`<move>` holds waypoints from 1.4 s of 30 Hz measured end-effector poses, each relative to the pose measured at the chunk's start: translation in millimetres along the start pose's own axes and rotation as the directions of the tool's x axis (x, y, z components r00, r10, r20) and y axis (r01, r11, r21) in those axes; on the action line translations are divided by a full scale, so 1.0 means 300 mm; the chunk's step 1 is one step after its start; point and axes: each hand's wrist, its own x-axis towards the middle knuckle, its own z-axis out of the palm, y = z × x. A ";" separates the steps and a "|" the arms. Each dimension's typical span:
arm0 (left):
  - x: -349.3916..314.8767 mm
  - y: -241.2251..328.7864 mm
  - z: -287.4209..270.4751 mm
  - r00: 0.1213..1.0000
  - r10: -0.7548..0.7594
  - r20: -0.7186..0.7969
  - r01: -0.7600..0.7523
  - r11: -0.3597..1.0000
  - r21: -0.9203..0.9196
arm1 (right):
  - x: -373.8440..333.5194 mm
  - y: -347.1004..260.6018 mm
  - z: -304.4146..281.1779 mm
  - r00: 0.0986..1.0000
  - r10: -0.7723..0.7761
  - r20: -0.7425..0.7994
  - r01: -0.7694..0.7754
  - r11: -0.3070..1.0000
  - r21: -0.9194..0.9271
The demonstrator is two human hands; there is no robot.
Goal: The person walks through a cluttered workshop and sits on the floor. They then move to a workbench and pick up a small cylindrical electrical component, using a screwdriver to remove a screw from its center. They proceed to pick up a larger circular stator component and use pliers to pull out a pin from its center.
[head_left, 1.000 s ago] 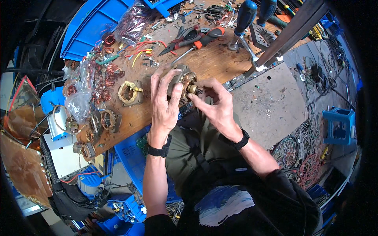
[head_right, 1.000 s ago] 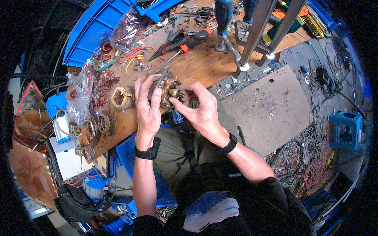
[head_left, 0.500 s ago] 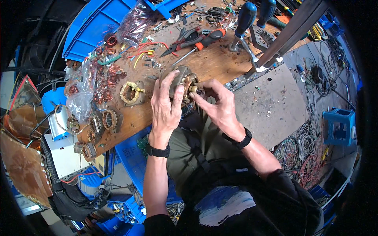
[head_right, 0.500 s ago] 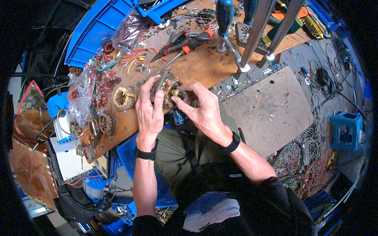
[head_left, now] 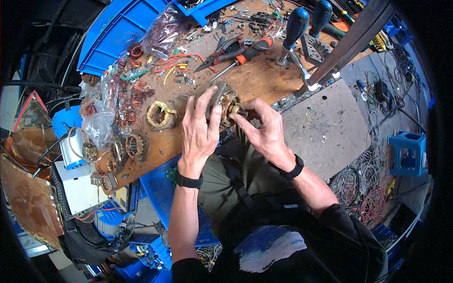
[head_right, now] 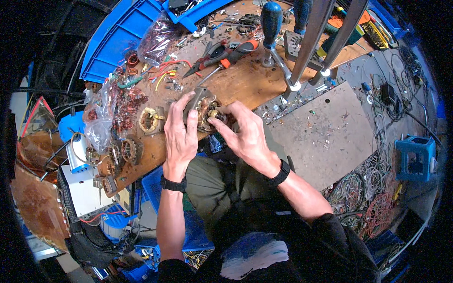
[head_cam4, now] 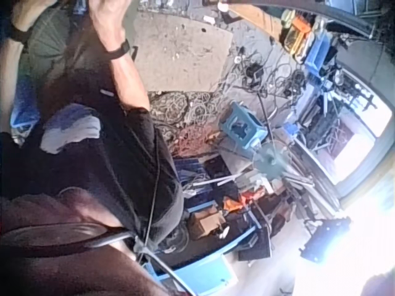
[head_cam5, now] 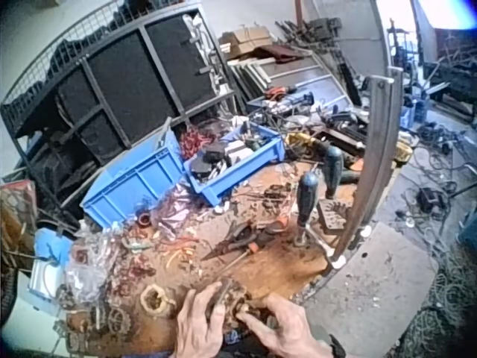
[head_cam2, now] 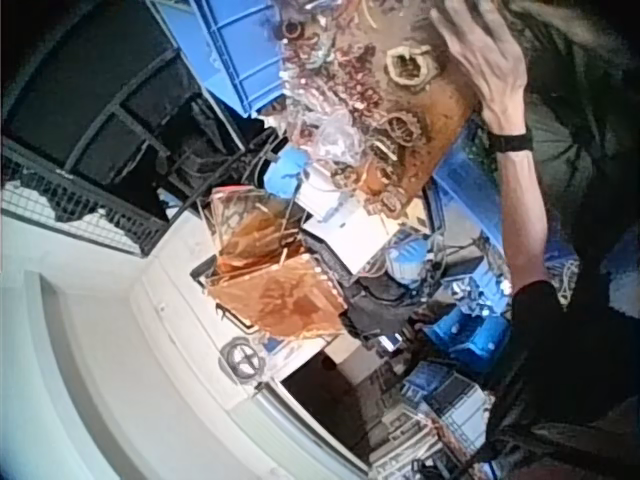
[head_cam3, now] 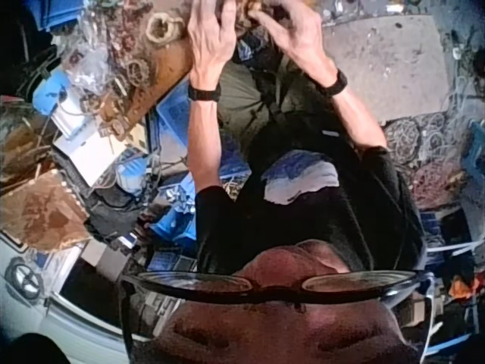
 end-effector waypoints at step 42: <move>0.013 0.025 0.009 0.990 -0.136 -0.025 0.132 0.984 -0.124 | -0.045 0.067 0.002 0.980 0.199 0.017 -0.197 0.948 0.248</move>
